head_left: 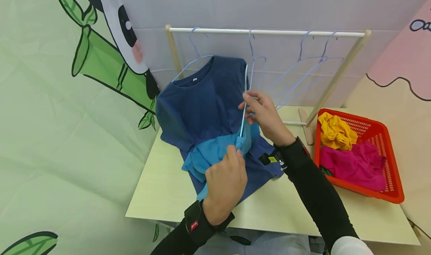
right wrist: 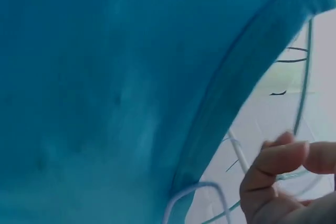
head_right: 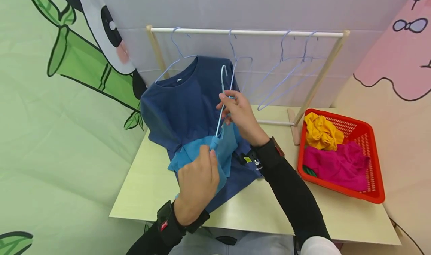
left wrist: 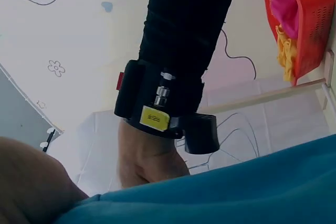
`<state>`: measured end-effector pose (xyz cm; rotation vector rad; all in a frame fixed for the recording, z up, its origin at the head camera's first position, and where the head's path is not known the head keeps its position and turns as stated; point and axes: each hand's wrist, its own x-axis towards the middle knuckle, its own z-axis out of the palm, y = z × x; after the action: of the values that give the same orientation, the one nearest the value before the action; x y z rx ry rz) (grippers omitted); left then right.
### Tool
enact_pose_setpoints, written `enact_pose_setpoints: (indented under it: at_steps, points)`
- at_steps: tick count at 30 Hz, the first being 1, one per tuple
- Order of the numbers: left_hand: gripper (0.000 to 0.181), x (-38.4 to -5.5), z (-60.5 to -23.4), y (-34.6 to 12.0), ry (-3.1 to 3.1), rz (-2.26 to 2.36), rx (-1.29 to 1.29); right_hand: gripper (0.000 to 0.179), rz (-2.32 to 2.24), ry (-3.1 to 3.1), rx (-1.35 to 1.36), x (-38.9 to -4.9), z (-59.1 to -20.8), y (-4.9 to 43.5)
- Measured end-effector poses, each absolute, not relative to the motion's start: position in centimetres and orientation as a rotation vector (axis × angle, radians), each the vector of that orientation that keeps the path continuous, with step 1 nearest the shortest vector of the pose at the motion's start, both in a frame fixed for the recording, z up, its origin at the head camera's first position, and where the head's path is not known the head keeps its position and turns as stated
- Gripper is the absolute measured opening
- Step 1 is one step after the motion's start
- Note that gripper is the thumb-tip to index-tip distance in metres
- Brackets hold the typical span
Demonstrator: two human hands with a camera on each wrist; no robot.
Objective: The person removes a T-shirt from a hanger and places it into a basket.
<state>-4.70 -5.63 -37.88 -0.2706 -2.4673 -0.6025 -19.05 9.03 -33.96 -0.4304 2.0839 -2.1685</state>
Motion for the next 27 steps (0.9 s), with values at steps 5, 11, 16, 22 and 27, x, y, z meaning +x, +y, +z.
enact_pose_setpoints:
  at_steps: [5, 11, 16, 22, 27]
  points:
    - [0.033, -4.1, -38.7, -6.5, -2.463, -0.696, -0.415, 0.030, -2.232, 2.199, -0.471, -19.7, -35.1, 8.8]
    - [0.037, -3.2, -40.0, -7.4, -2.422, -0.750, -0.753, 0.027, -2.253, 2.347, -0.517, -20.0, -35.5, 9.3]
    - [0.036, -2.9, -41.1, -8.1, -2.408, -0.760, -1.034, 0.027, -2.247, 2.431, -0.571, -20.2, -35.5, 10.0]
    - [0.035, -2.9, -42.3, -8.5, -2.527, -0.815, -1.301, 0.023, -2.305, 2.387, -0.585, -20.3, -35.2, 10.5]
    - [0.040, -3.5, -43.5, -8.8, -2.707, -0.870, -1.464, 0.025, -2.443, 2.191, -0.497, -19.9, -34.5, 10.6]
